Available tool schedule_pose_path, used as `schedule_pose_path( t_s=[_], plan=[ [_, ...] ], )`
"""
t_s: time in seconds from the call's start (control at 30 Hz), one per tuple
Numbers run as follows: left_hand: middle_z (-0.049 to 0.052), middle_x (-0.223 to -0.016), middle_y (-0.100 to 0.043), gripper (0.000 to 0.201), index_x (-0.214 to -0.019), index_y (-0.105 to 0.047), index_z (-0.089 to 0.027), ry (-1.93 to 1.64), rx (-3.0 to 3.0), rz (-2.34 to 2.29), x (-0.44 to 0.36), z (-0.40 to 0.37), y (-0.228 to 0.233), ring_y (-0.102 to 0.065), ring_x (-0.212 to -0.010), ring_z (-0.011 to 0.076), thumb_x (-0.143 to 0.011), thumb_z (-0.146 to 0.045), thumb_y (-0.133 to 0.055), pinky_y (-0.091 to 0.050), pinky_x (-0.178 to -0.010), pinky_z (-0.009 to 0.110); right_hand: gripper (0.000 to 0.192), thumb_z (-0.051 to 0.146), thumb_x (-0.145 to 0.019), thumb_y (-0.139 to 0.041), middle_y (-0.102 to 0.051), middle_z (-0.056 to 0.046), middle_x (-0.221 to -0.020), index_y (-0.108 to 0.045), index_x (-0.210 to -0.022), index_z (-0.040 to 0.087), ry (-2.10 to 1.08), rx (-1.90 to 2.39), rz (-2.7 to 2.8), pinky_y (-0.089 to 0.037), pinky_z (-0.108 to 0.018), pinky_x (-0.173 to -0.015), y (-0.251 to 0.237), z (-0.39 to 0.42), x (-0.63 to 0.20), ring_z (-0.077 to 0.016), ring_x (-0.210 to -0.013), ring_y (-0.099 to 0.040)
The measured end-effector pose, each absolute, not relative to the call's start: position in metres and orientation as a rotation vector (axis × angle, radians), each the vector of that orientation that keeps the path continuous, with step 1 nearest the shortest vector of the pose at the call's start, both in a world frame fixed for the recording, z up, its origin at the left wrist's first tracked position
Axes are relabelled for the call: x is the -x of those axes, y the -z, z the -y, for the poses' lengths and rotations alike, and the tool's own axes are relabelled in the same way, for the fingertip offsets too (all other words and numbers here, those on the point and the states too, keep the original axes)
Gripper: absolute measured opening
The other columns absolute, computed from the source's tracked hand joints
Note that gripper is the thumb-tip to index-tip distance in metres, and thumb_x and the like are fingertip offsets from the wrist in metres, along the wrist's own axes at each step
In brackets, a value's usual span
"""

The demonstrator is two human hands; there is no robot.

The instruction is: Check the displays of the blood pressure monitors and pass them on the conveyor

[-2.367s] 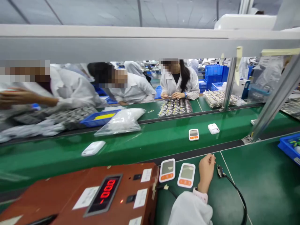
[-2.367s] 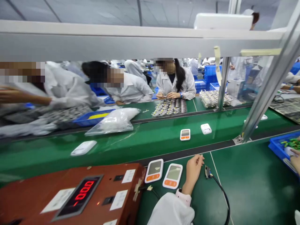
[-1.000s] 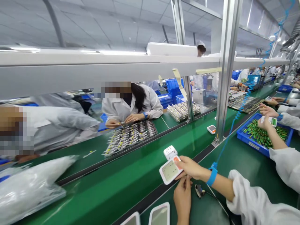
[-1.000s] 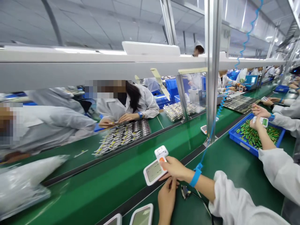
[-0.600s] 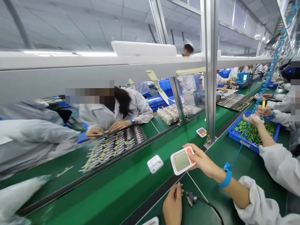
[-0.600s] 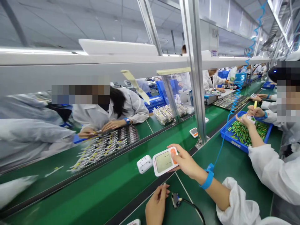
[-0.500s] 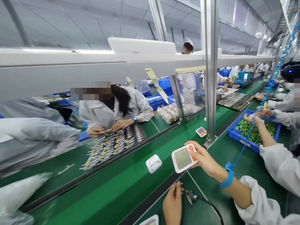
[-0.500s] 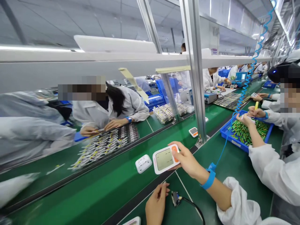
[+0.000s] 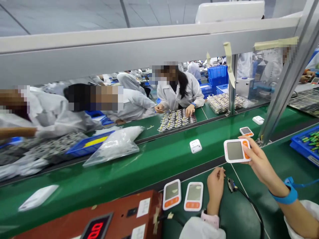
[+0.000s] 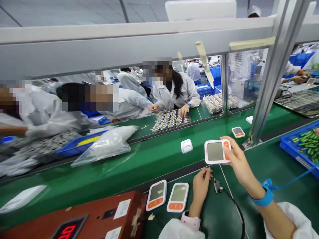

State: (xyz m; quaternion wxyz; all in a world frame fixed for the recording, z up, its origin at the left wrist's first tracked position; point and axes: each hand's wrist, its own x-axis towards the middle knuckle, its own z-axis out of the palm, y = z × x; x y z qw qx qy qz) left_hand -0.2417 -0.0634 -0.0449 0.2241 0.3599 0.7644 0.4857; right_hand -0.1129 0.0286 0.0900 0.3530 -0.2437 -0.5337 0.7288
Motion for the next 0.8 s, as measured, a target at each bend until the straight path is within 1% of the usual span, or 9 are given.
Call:
schedule_pose_path(
  t_s=[0.1,0.3,0.43,0.53,0.8],
  plan=[
    [0.004,-0.067,-0.067,0.040,-0.076,-0.065,-0.018,-1.344,-0.988,-2.101,0.2412,0.0634,0.0435,-0.062,-0.063,0.0175,-0.088,-0.046,-0.039,-0.042,-0.062,0.025,0.048,0.052,-0.083,-0.064,-0.063,-0.005,-0.109,-0.049,-0.122,0.028,-1.850,0.636,1.428,-0.055,-0.029,-0.066,-0.0878,-0.0283,0.1118,-0.0230,-0.088,-0.064],
    [0.004,-0.067,-0.067,0.040,-0.075,-0.064,-0.018,-1.348,-0.998,-2.111,0.2402,0.0638,0.0418,-0.062,-0.063,0.0180,-0.089,-0.045,-0.039,-0.041,-0.063,0.026,0.050,0.055,-0.082,-0.063,-0.064,-0.007,-0.108,-0.051,-0.121,0.027,-1.800,0.680,1.462,-0.055,-0.029,-0.063,-0.0866,-0.0291,0.1113,-0.0253,-0.089,-0.064],
    [0.004,-0.067,-0.067,0.039,-0.076,-0.065,-0.018,-1.357,-0.995,-2.107,0.2401,0.0639,0.0419,-0.062,-0.063,0.0180,-0.089,-0.045,-0.039,-0.041,-0.063,0.026,0.055,0.053,-0.081,-0.065,-0.062,-0.006,-0.115,-0.047,-0.128,0.029,-1.793,0.661,1.447,-0.056,-0.029,-0.065,-0.0888,-0.0284,0.1116,-0.0262,-0.096,-0.063],
    [0.004,-0.067,-0.067,0.039,-0.075,-0.065,-0.018,-1.356,-0.992,-2.114,0.2400,0.0638,0.0433,-0.062,-0.064,0.0181,-0.089,-0.045,-0.040,-0.041,-0.063,0.026,0.054,0.052,-0.082,-0.065,-0.061,-0.005,-0.118,-0.048,-0.128,0.030,-1.780,0.631,1.455,-0.056,-0.028,-0.066,-0.0899,-0.0277,0.1109,-0.0255,-0.099,-0.062],
    [0.003,-0.067,-0.067,0.039,-0.075,-0.065,-0.018,-1.379,-0.991,-2.103,0.2394,0.0639,0.0419,-0.061,-0.064,0.0175,-0.089,-0.044,-0.040,-0.040,-0.063,0.025,0.051,0.054,-0.082,-0.064,-0.065,-0.007,-0.108,-0.051,-0.124,0.027,-1.765,0.703,1.479,-0.056,-0.030,-0.062,-0.0881,-0.0278,0.1088,-0.0246,-0.086,-0.065]
  ],
)
